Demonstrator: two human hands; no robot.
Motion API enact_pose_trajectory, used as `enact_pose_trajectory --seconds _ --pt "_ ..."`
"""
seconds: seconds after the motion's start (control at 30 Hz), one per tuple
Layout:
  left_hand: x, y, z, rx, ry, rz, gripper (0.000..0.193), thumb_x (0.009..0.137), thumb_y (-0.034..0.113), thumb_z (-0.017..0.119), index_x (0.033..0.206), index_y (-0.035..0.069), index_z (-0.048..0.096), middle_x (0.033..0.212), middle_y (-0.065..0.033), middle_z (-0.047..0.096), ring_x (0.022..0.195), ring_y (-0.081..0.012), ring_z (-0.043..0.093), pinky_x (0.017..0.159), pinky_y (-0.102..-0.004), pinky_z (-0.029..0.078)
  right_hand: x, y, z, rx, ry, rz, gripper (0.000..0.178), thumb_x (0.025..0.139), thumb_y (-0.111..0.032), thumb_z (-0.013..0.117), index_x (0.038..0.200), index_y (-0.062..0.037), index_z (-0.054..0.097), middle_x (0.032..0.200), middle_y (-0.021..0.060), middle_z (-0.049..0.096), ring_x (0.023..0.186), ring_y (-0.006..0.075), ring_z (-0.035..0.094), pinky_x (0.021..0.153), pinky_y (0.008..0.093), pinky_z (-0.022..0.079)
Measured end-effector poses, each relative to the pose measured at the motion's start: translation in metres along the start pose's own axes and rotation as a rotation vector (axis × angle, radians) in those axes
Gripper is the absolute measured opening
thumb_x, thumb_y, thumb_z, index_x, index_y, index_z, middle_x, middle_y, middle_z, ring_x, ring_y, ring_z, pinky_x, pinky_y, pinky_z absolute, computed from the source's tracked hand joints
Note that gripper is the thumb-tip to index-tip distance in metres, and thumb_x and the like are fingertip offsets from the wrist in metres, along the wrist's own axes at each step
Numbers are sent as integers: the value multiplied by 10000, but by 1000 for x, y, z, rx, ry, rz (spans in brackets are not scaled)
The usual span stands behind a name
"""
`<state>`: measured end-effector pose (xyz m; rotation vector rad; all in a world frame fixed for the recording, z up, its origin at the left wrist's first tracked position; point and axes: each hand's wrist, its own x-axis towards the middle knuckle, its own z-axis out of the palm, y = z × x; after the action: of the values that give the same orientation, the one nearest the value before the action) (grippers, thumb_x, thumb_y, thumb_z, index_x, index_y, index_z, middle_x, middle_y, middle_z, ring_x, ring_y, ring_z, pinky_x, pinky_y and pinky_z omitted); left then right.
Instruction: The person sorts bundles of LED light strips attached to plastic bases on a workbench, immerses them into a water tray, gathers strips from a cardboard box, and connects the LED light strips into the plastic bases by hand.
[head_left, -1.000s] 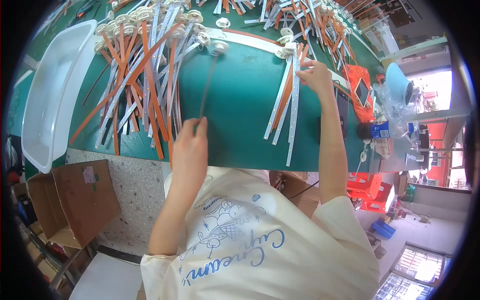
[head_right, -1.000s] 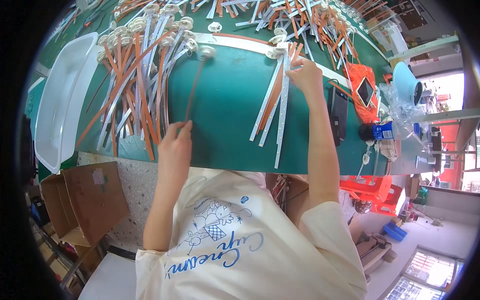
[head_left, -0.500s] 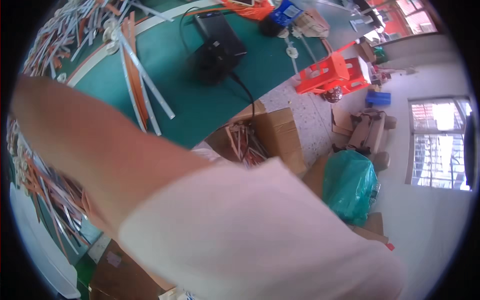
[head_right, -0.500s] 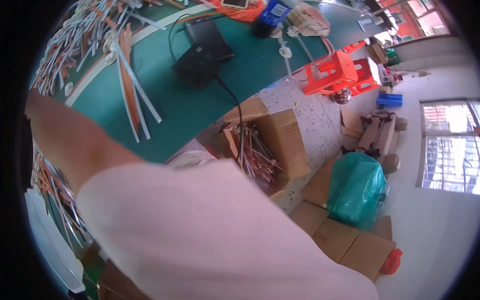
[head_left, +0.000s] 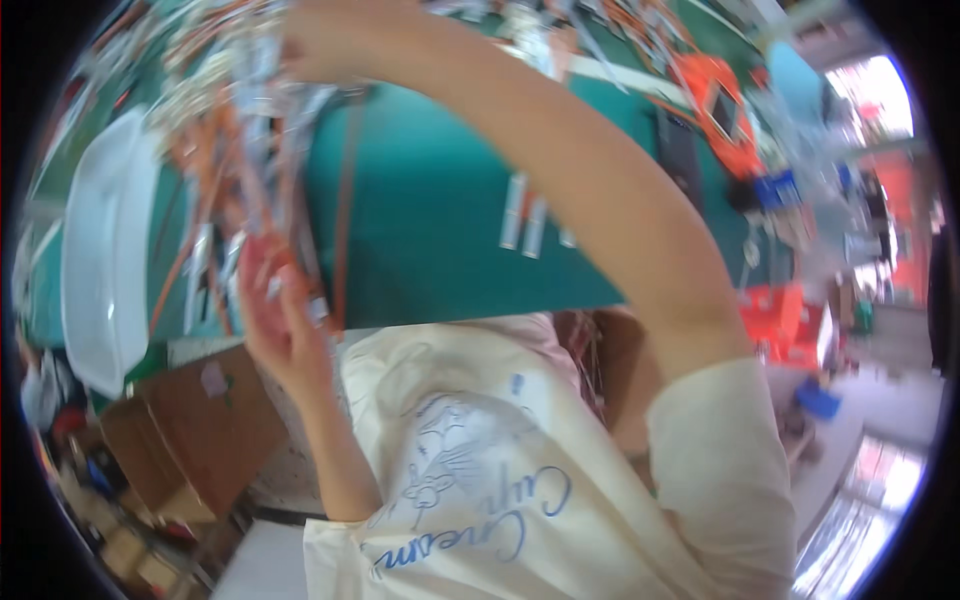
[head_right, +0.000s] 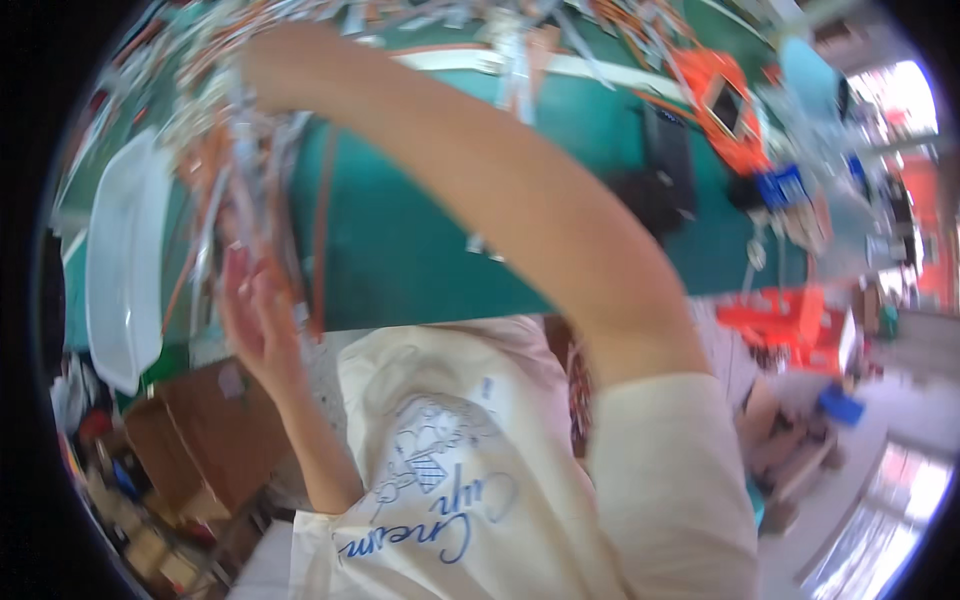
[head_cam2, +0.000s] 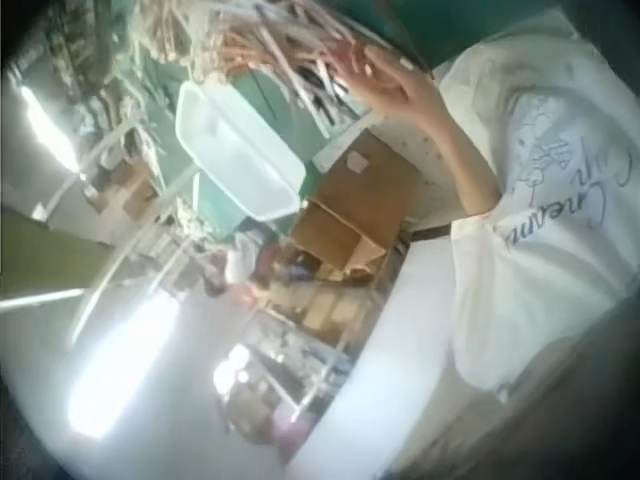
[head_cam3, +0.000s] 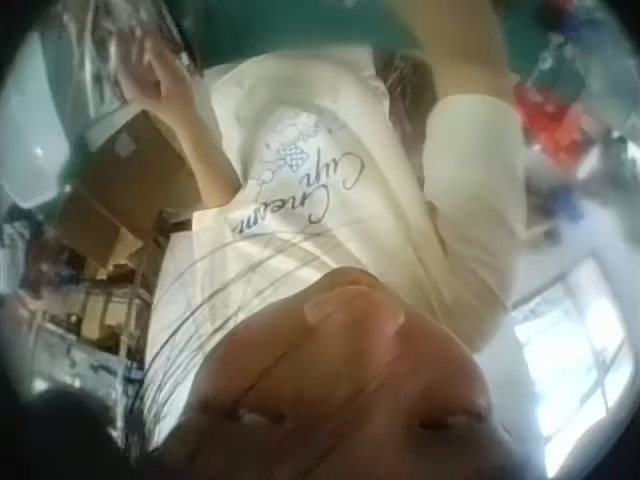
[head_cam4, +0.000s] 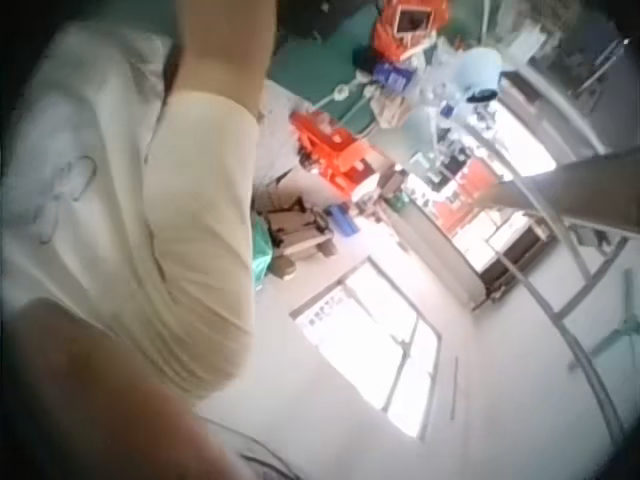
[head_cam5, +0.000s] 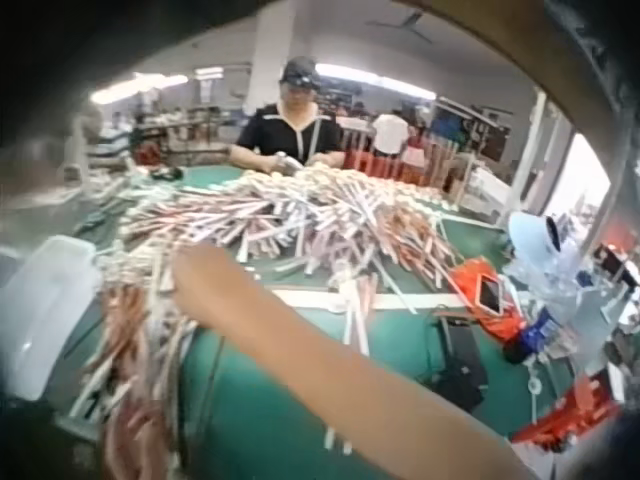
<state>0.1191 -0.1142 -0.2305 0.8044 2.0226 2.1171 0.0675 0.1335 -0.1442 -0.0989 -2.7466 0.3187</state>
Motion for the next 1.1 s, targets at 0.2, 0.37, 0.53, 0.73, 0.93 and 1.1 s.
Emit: enact_pose_trajectory --seconds 0.2,0.37,0.53,0.73,0.93,1.1 --pt "25 39 26 -565 -183 -325 637 860 102 531 1387 93 174 1305 -190 379 983 -223 561 831 -321 468 -110 -52 -56 -333 177 -113 132 748 -202 625 862 -140 648 873 -12 630 881 170 556 789 389 378" --pt "23 41 29 -479 -312 -344 494 791 34 615 1244 47 417 1236 -171 443 912 -162 581 772 -264 493 -132 -72 -39 -1 379 -46 152 755 -22 628 886 -92 661 859 9 655 711 117 589 625 249 454" --pt "14 33 34 -252 -344 -101 319 758 -53 623 1067 -6 560 1090 -117 513 961 -152 567 755 -233 508 -145 -87 -26 802 372 449 183 789 -6 613 970 -3 582 898 107 643 750 119 585 638 239 477" --pt "10 28 29 -9 -275 58 217 728 -59 629 933 7 596 1048 -119 525 925 -175 591 714 -234 513 -158 -97 -22 1213 501 487 298 805 21 575 1083 38 469 927 156 599 723 152 568 678 255 474" --pt "11 52 27 222 -226 201 280 708 -27 645 967 78 659 1065 -142 542 780 -197 630 664 -256 490 -173 -96 -26 1171 505 427 170 864 -27 518 1019 42 506 930 129 577 726 146 588 655 222 479" --pt "10 51 31 182 -224 193 334 718 -46 619 1023 88 650 1027 -131 566 794 -184 628 683 -259 491 -172 -97 -22 1045 510 294 163 891 -57 485 1010 53 501 920 126 565 718 143 583 657 237 485"
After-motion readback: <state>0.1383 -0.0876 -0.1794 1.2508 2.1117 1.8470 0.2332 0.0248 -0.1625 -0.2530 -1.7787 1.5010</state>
